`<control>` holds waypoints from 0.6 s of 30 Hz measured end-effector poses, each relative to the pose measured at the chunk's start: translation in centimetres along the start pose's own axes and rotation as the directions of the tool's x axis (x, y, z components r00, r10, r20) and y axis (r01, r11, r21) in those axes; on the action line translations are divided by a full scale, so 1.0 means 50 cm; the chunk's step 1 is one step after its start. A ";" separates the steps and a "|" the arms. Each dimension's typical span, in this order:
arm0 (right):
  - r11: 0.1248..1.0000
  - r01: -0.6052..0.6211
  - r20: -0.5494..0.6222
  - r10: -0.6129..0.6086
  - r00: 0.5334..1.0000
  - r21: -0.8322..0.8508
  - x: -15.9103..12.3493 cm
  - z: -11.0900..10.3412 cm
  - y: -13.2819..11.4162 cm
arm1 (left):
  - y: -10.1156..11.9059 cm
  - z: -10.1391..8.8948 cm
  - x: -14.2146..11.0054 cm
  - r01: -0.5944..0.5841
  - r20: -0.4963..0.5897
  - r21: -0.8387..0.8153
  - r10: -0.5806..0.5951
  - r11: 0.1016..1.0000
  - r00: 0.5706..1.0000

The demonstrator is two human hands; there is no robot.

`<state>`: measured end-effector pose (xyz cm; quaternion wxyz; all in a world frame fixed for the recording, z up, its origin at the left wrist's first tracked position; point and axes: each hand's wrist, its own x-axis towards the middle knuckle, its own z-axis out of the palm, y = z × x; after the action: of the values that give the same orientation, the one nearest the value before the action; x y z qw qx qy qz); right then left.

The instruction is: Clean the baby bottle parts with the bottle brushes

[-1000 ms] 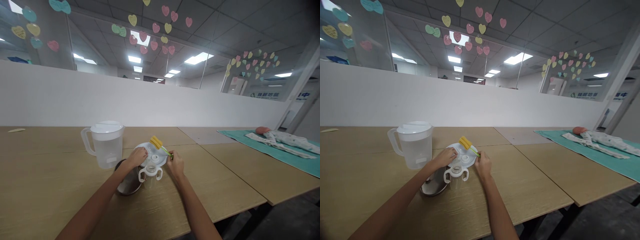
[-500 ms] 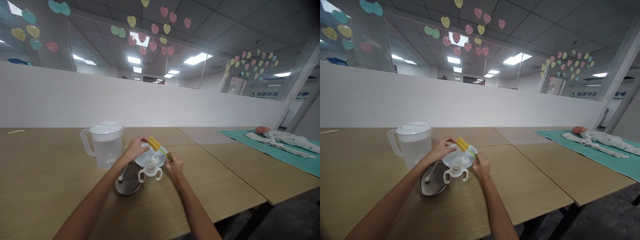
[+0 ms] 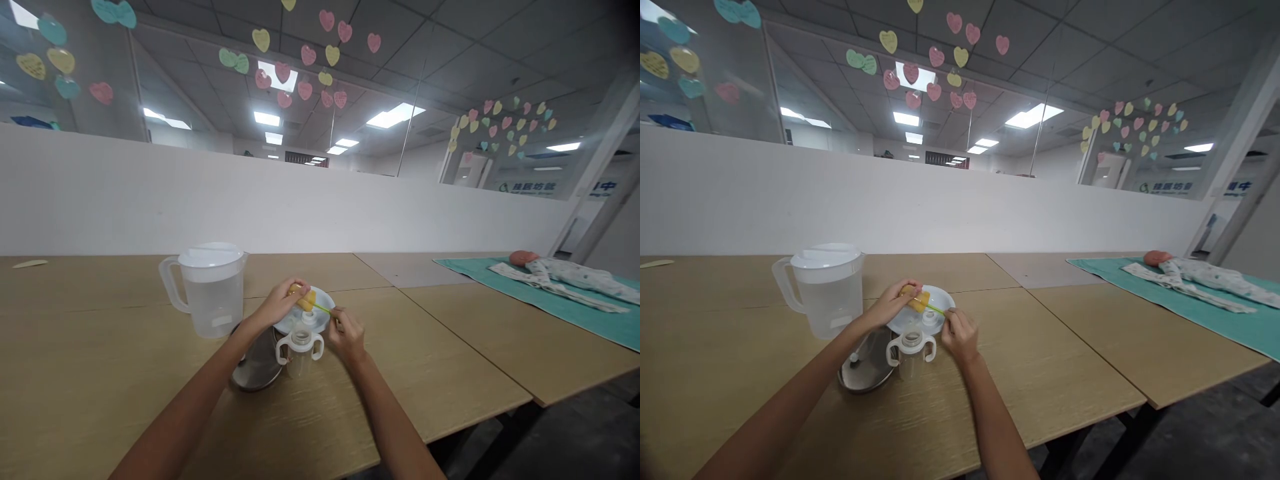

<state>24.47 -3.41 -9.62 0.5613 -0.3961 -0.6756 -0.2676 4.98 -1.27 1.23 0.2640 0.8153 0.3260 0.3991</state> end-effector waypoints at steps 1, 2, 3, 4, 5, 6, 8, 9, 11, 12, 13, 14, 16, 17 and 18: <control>1.000 -0.006 -0.008 0.006 1.000 -0.004 -0.002 0.001 0.001 | 0.001 0.002 -0.002 -0.004 0.021 0.068 0.002 0.998 1.000; 1.000 -0.009 -0.012 0.009 1.000 -0.007 -0.003 0.003 0.002 | 0.002 0.001 -0.005 -0.011 0.027 0.150 0.007 0.989 1.000; 1.000 -0.007 -0.012 0.007 1.000 -0.006 -0.004 0.005 0.003 | 0.004 -0.003 -0.006 -0.017 0.028 0.238 0.011 0.971 1.000; 1.000 -0.004 -0.008 0.004 1.000 -0.001 -0.005 0.007 0.002 | 0.006 -0.010 -0.008 -0.019 0.031 0.323 0.010 0.946 0.999; 1.000 -0.001 -0.002 0.001 1.000 0.005 -0.005 0.008 0.001 | 0.011 -0.018 -0.009 -0.017 0.026 0.400 0.007 0.916 1.000; 1.000 0.001 0.004 -0.001 1.000 0.012 -0.005 0.010 0.000 | 0.018 -0.028 -0.010 -0.010 0.013 0.471 0.004 0.882 1.000; 1.000 -0.005 0.012 0.004 1.000 0.014 -0.004 0.011 -0.003 | 0.038 -0.051 -0.014 0.008 -0.033 0.603 0.014 0.798 0.999; 1.000 -0.017 0.009 0.017 1.000 0.007 -0.003 0.010 -0.003 | 0.050 -0.063 -0.016 0.027 -0.065 0.669 0.022 0.743 0.998; 0.998 -0.059 -0.018 0.059 0.998 -0.019 -0.002 0.008 0.000 | 0.071 -0.087 -0.022 0.085 -0.125 0.773 0.020 0.628 0.992; 0.996 -0.085 -0.038 0.084 0.996 -0.034 -0.001 0.006 0.003 | 0.077 -0.099 -0.025 0.119 -0.147 0.804 0.000 0.582 0.989; 0.993 -0.111 -0.055 0.108 0.993 -0.049 -0.001 0.003 0.006 | 0.079 -0.108 -0.029 0.146 -0.151 0.823 -0.036 0.549 0.988; 0.989 -0.132 -0.065 0.128 0.990 -0.061 0.000 0.001 0.009 | 0.075 -0.116 -0.032 0.173 -0.140 0.832 -0.102 0.528 0.985; 0.986 -0.147 -0.055 0.143 0.988 -0.079 0.000 -0.001 0.015 | 0.051 -0.124 -0.035 0.219 -0.079 0.837 -0.286 0.501 0.955; 0.986 -0.146 -0.040 0.143 0.989 -0.083 0.000 -0.002 0.016 | 0.033 -0.124 -0.036 0.257 -0.047 0.838 -0.405 0.481 0.913; 0.986 -0.143 -0.025 0.142 0.990 -0.086 0.000 -0.003 0.017 | 0.012 -0.121 -0.036 0.293 -0.041 0.839 -0.484 0.459 0.874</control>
<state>25.28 -3.05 -9.65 0.5676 -0.4650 -0.6278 -0.2598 -0.62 -1.97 4.07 -0.0322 0.7807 0.6226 0.0423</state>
